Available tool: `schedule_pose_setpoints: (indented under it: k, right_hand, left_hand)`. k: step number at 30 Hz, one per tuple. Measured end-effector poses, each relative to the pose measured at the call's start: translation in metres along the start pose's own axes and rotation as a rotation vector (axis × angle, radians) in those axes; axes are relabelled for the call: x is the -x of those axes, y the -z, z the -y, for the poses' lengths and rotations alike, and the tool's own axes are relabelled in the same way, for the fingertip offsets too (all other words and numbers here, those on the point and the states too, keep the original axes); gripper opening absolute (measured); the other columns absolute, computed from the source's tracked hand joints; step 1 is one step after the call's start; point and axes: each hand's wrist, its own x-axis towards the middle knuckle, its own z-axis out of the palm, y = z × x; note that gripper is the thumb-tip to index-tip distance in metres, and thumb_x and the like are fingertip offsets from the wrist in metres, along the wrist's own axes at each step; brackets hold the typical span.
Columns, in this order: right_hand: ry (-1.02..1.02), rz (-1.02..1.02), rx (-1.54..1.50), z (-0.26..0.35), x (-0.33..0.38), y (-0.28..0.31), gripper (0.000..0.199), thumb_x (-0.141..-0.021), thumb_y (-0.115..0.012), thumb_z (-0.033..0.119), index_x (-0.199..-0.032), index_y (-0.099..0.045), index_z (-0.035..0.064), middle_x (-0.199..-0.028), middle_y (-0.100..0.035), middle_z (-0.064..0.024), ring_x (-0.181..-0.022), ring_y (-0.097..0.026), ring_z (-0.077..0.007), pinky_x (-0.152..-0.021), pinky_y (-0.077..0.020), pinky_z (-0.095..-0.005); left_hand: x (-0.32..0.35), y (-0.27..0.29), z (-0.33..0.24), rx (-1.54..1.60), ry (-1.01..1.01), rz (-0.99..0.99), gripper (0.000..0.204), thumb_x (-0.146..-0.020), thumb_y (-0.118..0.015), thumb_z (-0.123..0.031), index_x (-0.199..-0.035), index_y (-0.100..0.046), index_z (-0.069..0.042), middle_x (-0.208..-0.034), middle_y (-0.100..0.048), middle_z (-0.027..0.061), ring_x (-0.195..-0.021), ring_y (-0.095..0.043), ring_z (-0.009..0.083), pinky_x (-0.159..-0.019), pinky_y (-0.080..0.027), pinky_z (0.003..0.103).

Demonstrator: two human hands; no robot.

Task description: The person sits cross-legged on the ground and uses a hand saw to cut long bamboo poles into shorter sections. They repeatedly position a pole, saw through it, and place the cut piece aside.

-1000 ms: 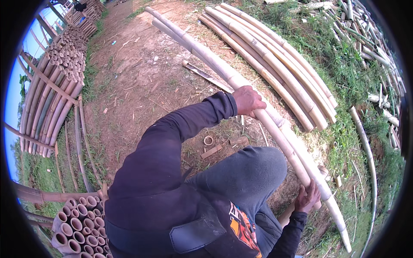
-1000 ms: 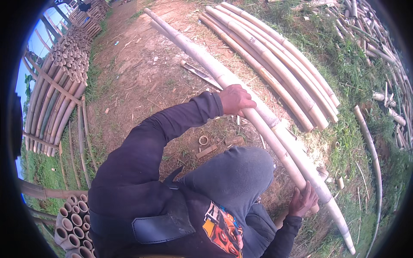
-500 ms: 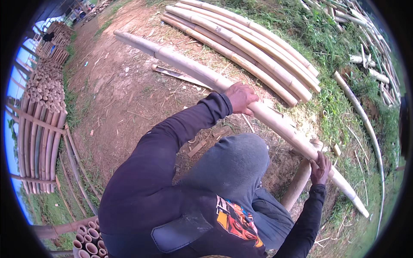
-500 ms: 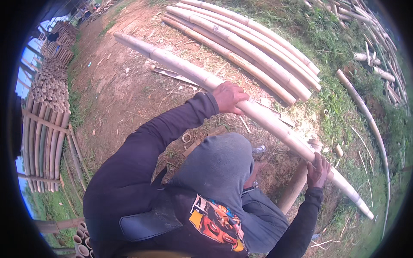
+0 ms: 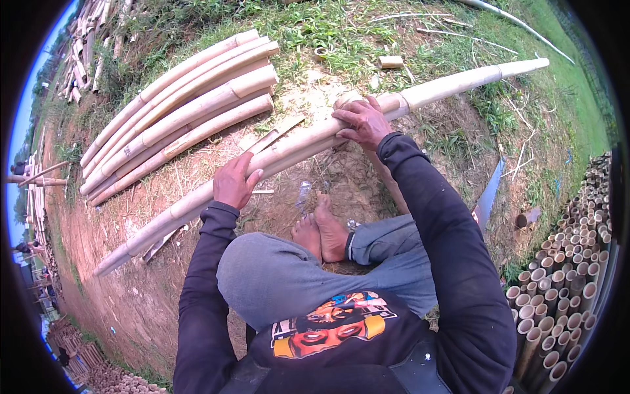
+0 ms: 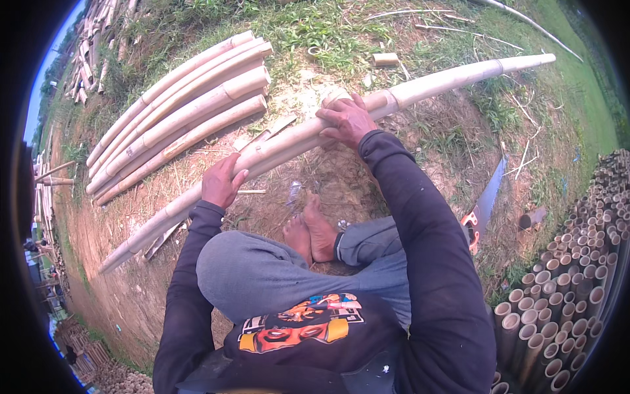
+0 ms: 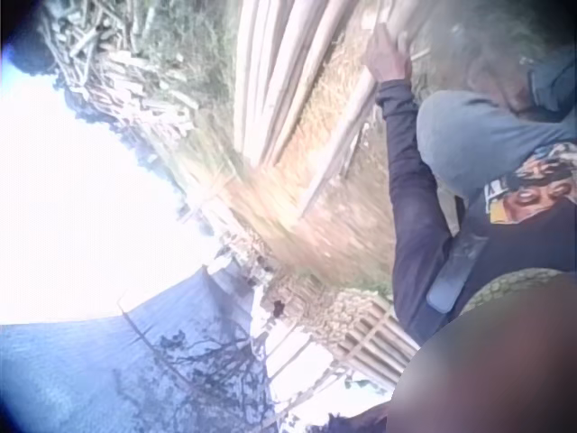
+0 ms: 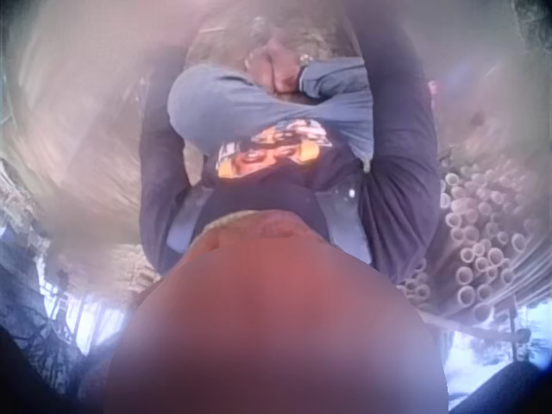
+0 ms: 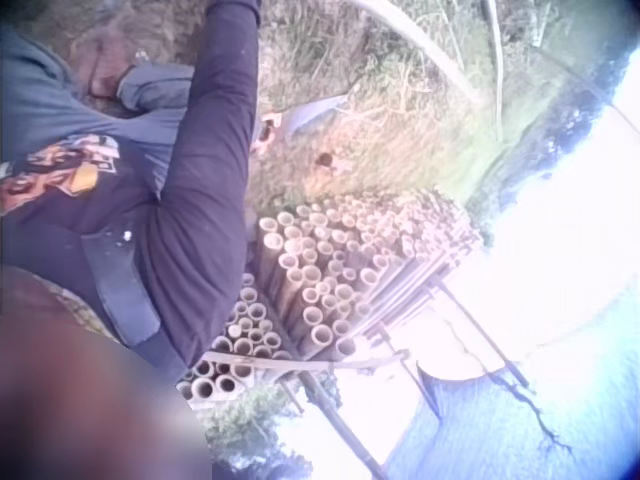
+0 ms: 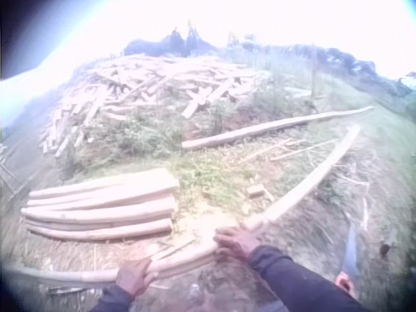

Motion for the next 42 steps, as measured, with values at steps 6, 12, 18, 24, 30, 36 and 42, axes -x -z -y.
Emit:
schedule_pose_setpoints:
  k: [6,12,18,24,30,36,42]
  right_hand:
    - [0.016,-0.065,0.026,0.007,0.001,-0.007,0.051,-0.090,-0.083,0.041,-0.136,-0.070,0.0250,-0.138,-0.065,-0.0063,-0.141,-0.054,-0.0284,-0.132,-0.0184,-0.0581]
    - [-0.019,-0.001,0.043,0.011,-0.002,-0.007,0.053,-0.091,-0.081,0.045,-0.139,-0.068,0.0253,-0.130,-0.064,-0.0080,-0.140,-0.054,-0.0293,-0.133,-0.0169,-0.0582]
    - [-0.008,-0.338,0.240,0.017,0.052,0.015,0.062,-0.090,-0.081,0.043,-0.144,-0.063,0.0180,-0.139,-0.063,-0.0113,-0.141,-0.053,-0.0322,-0.130,-0.0232,-0.0596]
    - [-0.991,0.121,-0.014,-0.109,0.282,0.075,0.064,-0.089,-0.081,0.048,-0.128,-0.070,-0.0009,-0.113,-0.077,-0.0251,-0.110,-0.073,-0.0423,-0.097,-0.0566,-0.0491]
    - [-1.304,0.231,0.175,-0.145,0.501,-0.051,0.048,-0.097,-0.065,0.036,-0.136,-0.051,0.0101,-0.132,-0.065,-0.0312,-0.121,-0.067,-0.0484,-0.097,-0.0551,-0.0584]
    - [-1.320,0.005,0.300,-0.161,0.514,-0.086,0.054,-0.095,-0.068,0.044,-0.134,-0.050,0.0117,-0.129,-0.067,-0.0181,-0.117,-0.069,-0.0446,-0.097,-0.0522,-0.0575]
    - [-1.241,-0.915,0.132,-0.105,0.429,0.043,0.034,-0.100,-0.074,0.031,-0.120,-0.062,0.0062,-0.098,-0.072,-0.0128,-0.084,-0.071,-0.0294,-0.079,-0.0559,-0.0420]
  left_hand:
    - [-0.022,-0.030,-0.006,0.051,-0.013,0.048,0.056,-0.100,-0.070,-0.043,-0.146,-0.060,-0.012,-0.129,-0.072,0.0162,-0.117,-0.069,0.0361,-0.101,-0.053,0.047]
    - [-0.027,-0.047,-0.001,0.106,0.043,0.059,0.053,-0.101,-0.071,-0.040,-0.145,-0.062,-0.013,-0.136,-0.070,0.0169,-0.123,-0.068,0.0384,-0.104,-0.054,0.046]
    - [-0.026,-0.054,0.004,0.127,0.076,0.068,0.052,-0.098,-0.074,-0.035,-0.144,-0.063,-0.013,-0.137,-0.070,0.0179,-0.124,-0.068,0.0389,-0.105,-0.054,0.046]
    - [-0.029,-0.054,0.003,0.105,0.086,0.104,0.053,-0.098,-0.074,-0.034,-0.144,-0.061,-0.012,-0.134,-0.070,0.0210,-0.120,-0.068,0.0415,-0.101,-0.054,0.049]
    - [-0.035,-0.040,-0.007,-0.044,0.033,0.102,0.053,-0.097,-0.074,-0.043,-0.140,-0.066,-0.013,-0.119,-0.075,0.0183,-0.108,-0.072,0.0410,-0.092,-0.057,0.050]
    - [-0.040,-0.032,-0.017,-0.078,0.122,0.202,0.051,-0.098,-0.072,-0.044,-0.141,-0.064,-0.017,-0.112,-0.077,0.0195,-0.106,-0.073,0.0428,-0.090,-0.056,0.055]
    - [-0.040,-0.025,-0.030,-0.073,0.100,0.227,0.061,-0.100,-0.071,-0.039,-0.157,-0.050,-0.028,-0.117,-0.075,0.0214,-0.108,-0.072,0.0436,-0.092,-0.056,0.056]
